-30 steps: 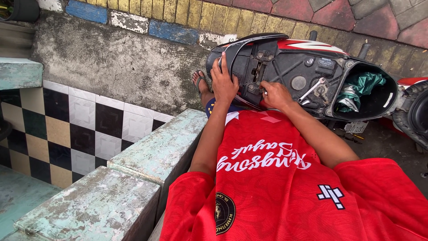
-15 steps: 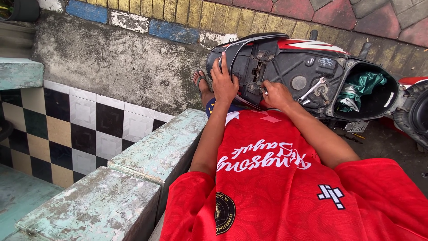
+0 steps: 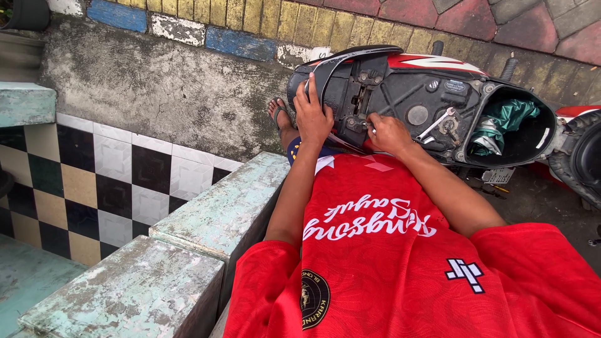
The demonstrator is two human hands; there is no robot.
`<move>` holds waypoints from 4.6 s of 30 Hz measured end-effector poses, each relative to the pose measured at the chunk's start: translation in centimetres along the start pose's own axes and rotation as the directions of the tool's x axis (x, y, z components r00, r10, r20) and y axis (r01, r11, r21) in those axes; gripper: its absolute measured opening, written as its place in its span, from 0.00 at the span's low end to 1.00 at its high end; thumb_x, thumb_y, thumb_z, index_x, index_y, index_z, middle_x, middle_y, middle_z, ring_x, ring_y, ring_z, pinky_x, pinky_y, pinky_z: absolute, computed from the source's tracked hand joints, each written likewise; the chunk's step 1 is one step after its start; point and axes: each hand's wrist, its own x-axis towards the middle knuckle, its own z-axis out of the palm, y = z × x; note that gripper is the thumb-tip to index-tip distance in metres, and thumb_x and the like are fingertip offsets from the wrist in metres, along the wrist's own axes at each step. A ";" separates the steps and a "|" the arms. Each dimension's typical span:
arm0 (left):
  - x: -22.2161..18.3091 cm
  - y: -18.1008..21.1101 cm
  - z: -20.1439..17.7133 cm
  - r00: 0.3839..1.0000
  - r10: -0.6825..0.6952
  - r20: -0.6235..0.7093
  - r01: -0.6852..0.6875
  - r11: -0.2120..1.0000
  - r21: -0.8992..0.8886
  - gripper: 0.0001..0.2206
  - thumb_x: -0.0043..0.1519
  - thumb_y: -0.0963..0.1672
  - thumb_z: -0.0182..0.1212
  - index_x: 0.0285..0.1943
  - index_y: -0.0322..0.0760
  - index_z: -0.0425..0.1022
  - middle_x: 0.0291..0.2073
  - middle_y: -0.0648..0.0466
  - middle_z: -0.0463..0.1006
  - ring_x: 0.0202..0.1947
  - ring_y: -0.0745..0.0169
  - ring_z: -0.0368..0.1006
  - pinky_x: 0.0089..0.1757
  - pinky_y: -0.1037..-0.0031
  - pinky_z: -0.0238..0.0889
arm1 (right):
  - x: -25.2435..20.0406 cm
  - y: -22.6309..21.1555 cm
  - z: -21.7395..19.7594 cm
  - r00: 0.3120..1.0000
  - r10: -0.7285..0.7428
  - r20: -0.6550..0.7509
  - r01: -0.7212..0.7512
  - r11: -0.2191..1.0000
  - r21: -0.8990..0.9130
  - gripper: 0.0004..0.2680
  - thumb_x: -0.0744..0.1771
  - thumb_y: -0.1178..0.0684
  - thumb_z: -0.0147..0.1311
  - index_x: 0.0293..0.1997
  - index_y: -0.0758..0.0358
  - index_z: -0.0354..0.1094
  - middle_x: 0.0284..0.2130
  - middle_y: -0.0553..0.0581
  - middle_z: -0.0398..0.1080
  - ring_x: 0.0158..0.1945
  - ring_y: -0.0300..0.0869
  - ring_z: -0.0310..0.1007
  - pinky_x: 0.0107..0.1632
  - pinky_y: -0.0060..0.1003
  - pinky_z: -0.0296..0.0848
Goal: Removing a body panel and using a wrench to work on components under the motorcycle seat.
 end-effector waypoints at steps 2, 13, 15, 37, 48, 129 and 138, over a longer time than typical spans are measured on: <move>0.1 0.3 -0.4 1.000 -0.003 0.000 0.003 1.000 -0.022 0.44 0.52 0.38 0.62 0.82 0.40 0.47 0.63 0.40 0.59 0.54 0.40 0.66 0.47 0.50 0.74 | -0.2 0.0 -0.2 1.000 0.017 -0.016 -0.016 1.000 0.027 0.08 0.67 0.53 0.54 0.48 0.59 0.70 0.31 0.66 0.77 0.36 0.62 0.80 0.39 0.55 0.77; 0.2 0.6 -0.4 0.999 0.036 0.013 -0.036 0.999 -0.017 0.42 0.52 0.38 0.62 0.80 0.37 0.50 0.63 0.38 0.60 0.53 0.40 0.66 0.50 0.50 0.69 | -3.4 5.3 -2.4 0.928 0.232 -0.291 -0.216 0.972 0.088 0.07 0.66 0.50 0.61 0.45 0.56 0.72 0.24 0.58 0.74 0.31 0.55 0.79 0.33 0.48 0.77; 0.4 0.9 -0.7 0.999 0.041 0.026 -0.040 0.998 -0.044 0.42 0.53 0.38 0.61 0.81 0.37 0.50 0.63 0.38 0.59 0.53 0.41 0.66 0.50 0.51 0.70 | -4.6 7.7 -2.7 0.900 0.294 -0.323 -0.266 0.955 0.129 0.07 0.66 0.50 0.62 0.44 0.57 0.73 0.23 0.57 0.74 0.31 0.55 0.79 0.32 0.48 0.76; 0.4 0.7 -0.2 0.999 0.040 0.012 -0.040 0.999 0.017 0.43 0.50 0.39 0.63 0.80 0.34 0.52 0.63 0.37 0.61 0.53 0.34 0.67 0.49 0.49 0.67 | -10.5 15.1 0.0 0.739 0.668 -0.089 -0.661 0.744 0.103 0.08 0.68 0.53 0.61 0.50 0.62 0.75 0.38 0.71 0.77 0.43 0.63 0.79 0.38 0.57 0.80; 0.3 0.6 0.1 0.999 0.035 0.014 -0.035 0.999 0.004 0.42 0.51 0.39 0.62 0.80 0.34 0.51 0.63 0.37 0.60 0.55 0.36 0.66 0.51 0.49 0.67 | -10.5 15.2 0.8 0.664 0.743 -0.084 -0.730 0.669 0.139 0.08 0.68 0.49 0.60 0.50 0.54 0.74 0.39 0.69 0.78 0.44 0.62 0.79 0.44 0.56 0.79; 0.1 -0.3 0.7 1.000 -0.002 -0.029 0.002 1.000 0.001 0.41 0.54 0.39 0.60 0.80 0.39 0.49 0.63 0.42 0.60 0.55 0.44 0.66 0.46 0.54 0.76 | 0.2 2.8 3.6 0.994 0.102 0.035 -0.106 0.985 0.138 0.08 0.71 0.49 0.53 0.52 0.54 0.77 0.37 0.68 0.74 0.46 0.65 0.76 0.50 0.54 0.74; 0.1 0.0 0.4 0.999 -0.003 -0.049 0.002 1.000 -0.018 0.41 0.54 0.38 0.60 0.80 0.40 0.50 0.62 0.41 0.61 0.54 0.43 0.67 0.46 0.52 0.76 | 1.0 3.4 1.7 0.986 0.039 0.160 -0.073 0.975 0.208 0.09 0.71 0.48 0.50 0.52 0.55 0.76 0.38 0.72 0.74 0.49 0.67 0.74 0.53 0.57 0.72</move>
